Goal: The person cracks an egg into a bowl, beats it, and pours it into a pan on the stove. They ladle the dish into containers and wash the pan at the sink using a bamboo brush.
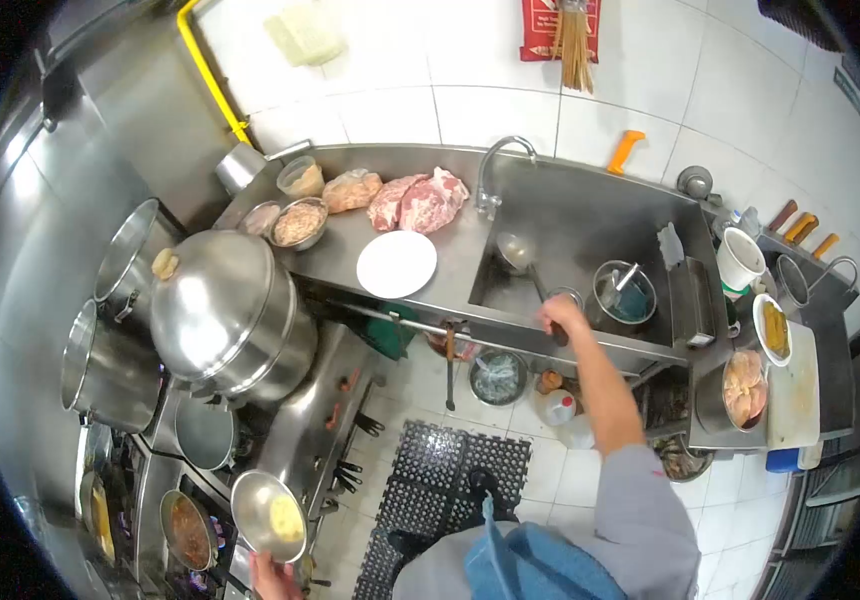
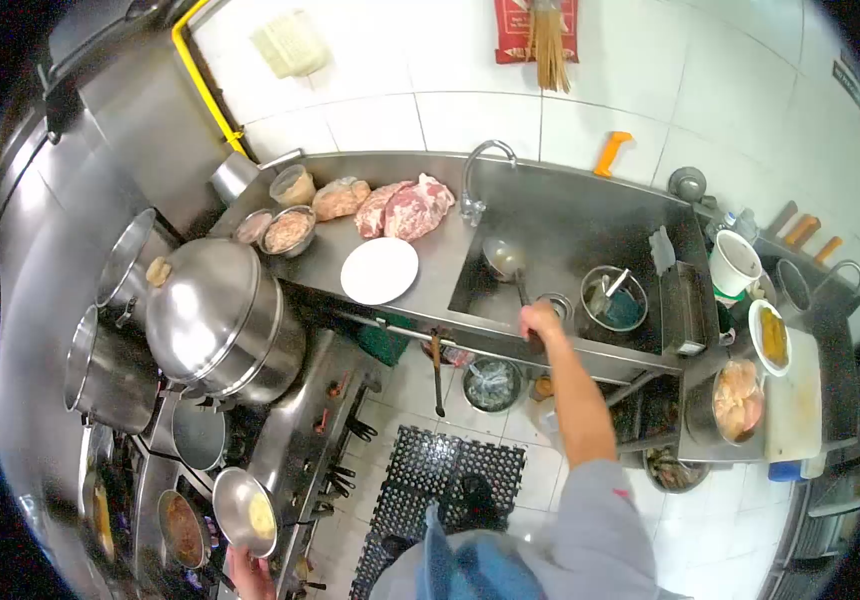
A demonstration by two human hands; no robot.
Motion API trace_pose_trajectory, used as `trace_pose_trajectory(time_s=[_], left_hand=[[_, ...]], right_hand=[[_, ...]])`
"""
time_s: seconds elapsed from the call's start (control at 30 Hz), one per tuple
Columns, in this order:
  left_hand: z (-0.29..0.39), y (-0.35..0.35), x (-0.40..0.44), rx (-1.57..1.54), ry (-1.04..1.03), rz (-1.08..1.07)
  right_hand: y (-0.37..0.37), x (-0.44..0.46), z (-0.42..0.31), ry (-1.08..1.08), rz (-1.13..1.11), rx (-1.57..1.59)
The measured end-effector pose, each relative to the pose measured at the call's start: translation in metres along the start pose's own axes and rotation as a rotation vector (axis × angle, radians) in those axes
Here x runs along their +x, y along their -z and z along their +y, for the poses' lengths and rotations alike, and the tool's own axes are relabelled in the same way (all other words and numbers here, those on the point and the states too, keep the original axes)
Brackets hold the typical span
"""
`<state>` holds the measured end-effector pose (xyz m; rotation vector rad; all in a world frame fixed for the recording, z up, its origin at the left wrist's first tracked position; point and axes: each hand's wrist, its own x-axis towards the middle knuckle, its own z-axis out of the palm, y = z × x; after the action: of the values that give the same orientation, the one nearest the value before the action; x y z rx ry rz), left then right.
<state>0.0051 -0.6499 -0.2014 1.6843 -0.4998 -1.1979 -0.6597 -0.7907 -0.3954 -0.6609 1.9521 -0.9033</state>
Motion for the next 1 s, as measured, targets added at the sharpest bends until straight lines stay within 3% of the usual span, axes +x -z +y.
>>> trace_pose_trajectory(time_s=[0.03, 0.07, 0.2, 0.23, 0.3, 0.4, 0.5, 0.67, 0.77, 0.87, 1.0], left_hand=[[-0.004, -0.009, 0.007, 0.001, -0.003, -0.025], [-0.012, -0.007, 0.02, -0.003, 0.005, -0.076], [-0.007, -0.043, 0.014, 0.047, 0.011, -0.029], [-0.016, -0.04, 0.024, -0.019, -0.045, -0.077], [-0.037, -0.031, 0.053, -0.136, -0.155, -0.177], [-0.037, -0.033, 0.064, -0.048, -0.082, -0.204], [-0.032, -0.063, 0.053, -0.085, -0.134, -0.157], [-0.035, -0.063, 0.052, -0.106, -0.131, -0.172], [-0.035, -0.064, 0.045, -0.132, -0.124, -0.147], [-0.04, -0.053, 0.048, -0.142, -0.126, -0.191], [-0.042, -0.048, 0.05, -0.145, -0.123, -0.193]], right_hand=[[0.024, 0.002, 0.002, -0.015, -0.014, -0.308], [0.036, -0.018, -0.006, -0.024, 0.038, -0.115], [0.035, -0.053, -0.001, 0.049, 0.162, 0.022], [0.03, -0.068, -0.004, 0.037, 0.183, 0.018], [0.017, -0.098, -0.011, 0.072, 0.152, 0.317], [0.012, -0.079, 0.002, 0.102, -0.034, 0.757], [0.01, -0.049, 0.01, -0.058, -0.372, 1.035], [-0.013, -0.03, 0.012, -0.144, -0.168, 0.693], [-0.012, -0.005, 0.024, -0.154, -0.301, 0.841], [-0.02, -0.009, 0.031, -0.146, -0.244, 0.958], [-0.024, -0.043, 0.015, -0.132, -0.035, 0.755]])
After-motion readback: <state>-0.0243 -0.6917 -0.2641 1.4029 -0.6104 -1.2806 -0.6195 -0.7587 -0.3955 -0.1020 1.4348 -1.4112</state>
